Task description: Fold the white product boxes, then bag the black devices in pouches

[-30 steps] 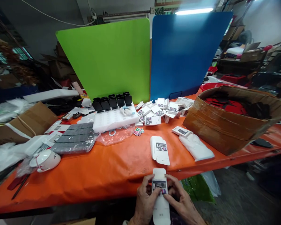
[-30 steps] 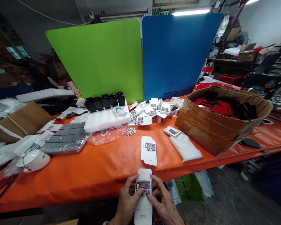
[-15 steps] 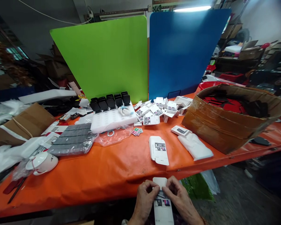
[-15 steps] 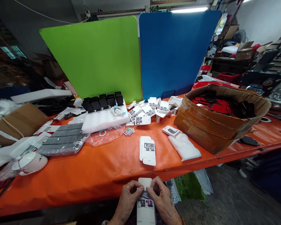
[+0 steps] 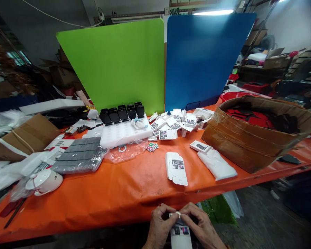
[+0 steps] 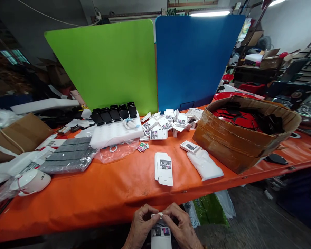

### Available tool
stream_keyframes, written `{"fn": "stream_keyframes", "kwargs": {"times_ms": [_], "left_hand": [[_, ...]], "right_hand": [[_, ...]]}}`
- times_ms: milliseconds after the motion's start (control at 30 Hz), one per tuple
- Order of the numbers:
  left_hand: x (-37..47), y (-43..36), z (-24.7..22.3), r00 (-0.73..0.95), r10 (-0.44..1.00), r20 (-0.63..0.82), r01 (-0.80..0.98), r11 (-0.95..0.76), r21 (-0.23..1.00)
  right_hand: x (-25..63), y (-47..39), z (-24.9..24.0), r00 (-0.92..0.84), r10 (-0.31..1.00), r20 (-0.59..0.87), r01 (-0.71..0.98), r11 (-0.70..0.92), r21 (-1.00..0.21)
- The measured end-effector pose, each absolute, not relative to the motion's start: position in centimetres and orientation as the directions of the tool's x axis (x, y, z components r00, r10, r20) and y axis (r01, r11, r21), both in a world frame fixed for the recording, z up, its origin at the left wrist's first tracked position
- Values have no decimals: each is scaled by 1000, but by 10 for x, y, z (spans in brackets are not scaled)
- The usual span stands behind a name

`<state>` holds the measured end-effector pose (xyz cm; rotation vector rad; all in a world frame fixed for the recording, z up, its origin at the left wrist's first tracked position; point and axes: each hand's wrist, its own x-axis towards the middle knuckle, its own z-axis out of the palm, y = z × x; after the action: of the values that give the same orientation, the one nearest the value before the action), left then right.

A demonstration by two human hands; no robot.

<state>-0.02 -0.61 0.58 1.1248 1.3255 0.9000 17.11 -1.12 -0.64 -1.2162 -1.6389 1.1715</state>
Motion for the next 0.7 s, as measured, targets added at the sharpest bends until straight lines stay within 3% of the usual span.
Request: {"fn": "stream_keyframes", "kwargs": {"times_ms": [167, 367, 533, 700], "left_hand": [[7, 2, 4, 82, 939, -335, -60, 340, 939], [5, 7, 11, 131, 928, -349, 7, 351, 936], [-4, -1, 9, 133, 935, -329, 117, 315, 942], [-1, -8, -1, 172, 912, -371, 39, 371, 928]], "right_hand": [[169, -4, -5, -159, 986, -54, 253, -13, -967], [169, 3, -4, -220, 941, -259, 45, -255, -966], [170, -9, -11, -233, 952, -197, 82, -183, -980], [171, -18, -14, -284, 932, -224, 142, -190, -971]]}}
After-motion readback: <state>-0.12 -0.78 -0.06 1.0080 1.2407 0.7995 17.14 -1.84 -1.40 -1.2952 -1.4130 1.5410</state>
